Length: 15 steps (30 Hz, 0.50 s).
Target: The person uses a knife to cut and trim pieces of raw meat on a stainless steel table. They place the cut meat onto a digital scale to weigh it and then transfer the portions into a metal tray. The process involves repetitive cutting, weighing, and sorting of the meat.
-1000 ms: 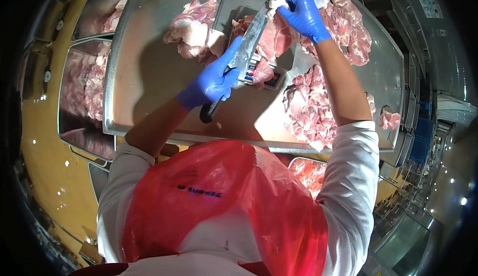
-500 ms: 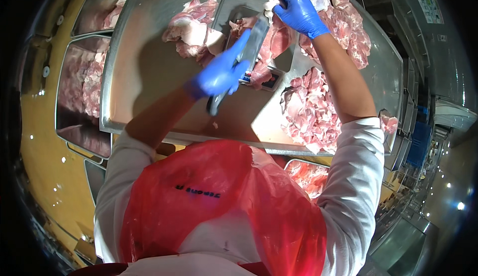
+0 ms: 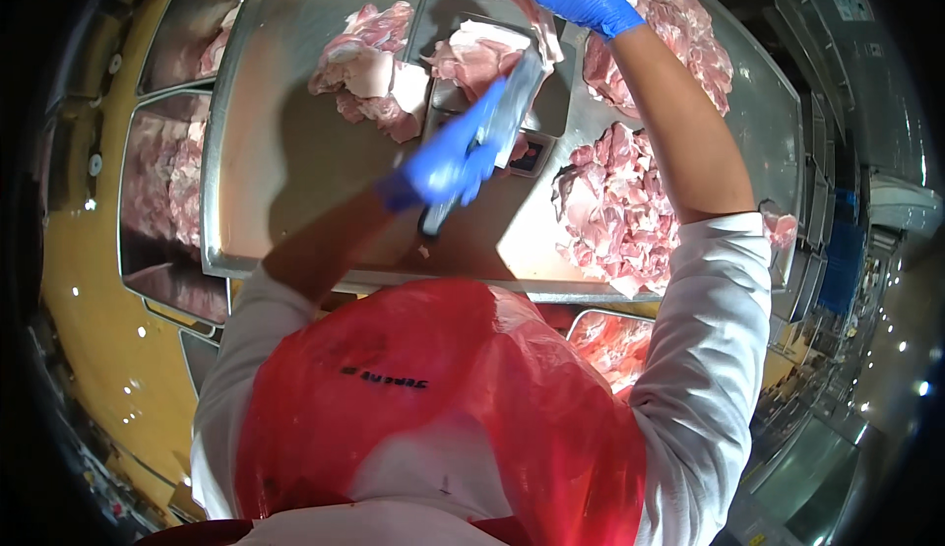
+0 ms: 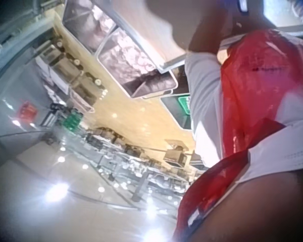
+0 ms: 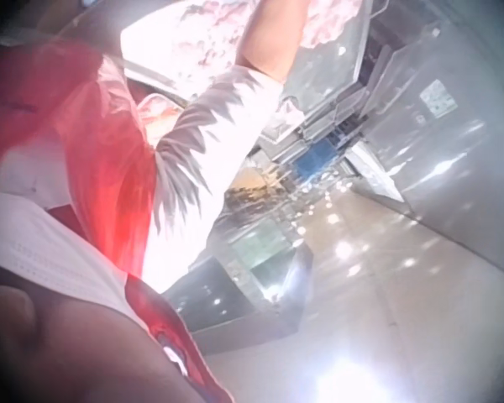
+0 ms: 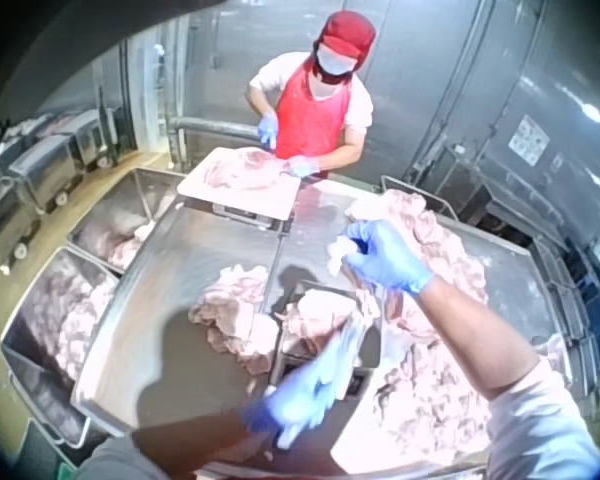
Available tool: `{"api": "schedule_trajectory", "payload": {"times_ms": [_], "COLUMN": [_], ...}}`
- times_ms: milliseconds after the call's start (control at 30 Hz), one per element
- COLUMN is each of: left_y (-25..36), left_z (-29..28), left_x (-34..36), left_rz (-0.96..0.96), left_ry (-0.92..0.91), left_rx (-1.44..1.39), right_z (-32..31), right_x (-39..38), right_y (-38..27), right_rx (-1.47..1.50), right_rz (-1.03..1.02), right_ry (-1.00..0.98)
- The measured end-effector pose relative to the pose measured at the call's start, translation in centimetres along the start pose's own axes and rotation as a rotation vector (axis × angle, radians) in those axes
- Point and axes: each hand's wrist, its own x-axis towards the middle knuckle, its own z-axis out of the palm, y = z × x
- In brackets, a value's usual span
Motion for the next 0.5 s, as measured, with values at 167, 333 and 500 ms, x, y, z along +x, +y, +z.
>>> {"api": "schedule_trajectory", "payload": {"times_ms": [167,333,500], "left_y": [-3.5,-1.3,-2.1], "left_z": [3.7,4.2,-0.6], "left_x": [-1.2,1.5,-4.9], "left_rz": [0.287,-0.009,-0.157], "left_ry": [-0.076,-0.107,0.044], "left_rx": [0.388,0.089,0.163], "right_z": [-1.5,-1.2,0.6], "right_x": [-0.6,-2.5,-9.4], "right_y": [-3.1,-7.4,-10.7], "right_rx": [0.243,0.433,0.438], "right_rz": [-0.139,-0.311,-0.197], "right_ry": [0.252,0.221,-0.101]}}
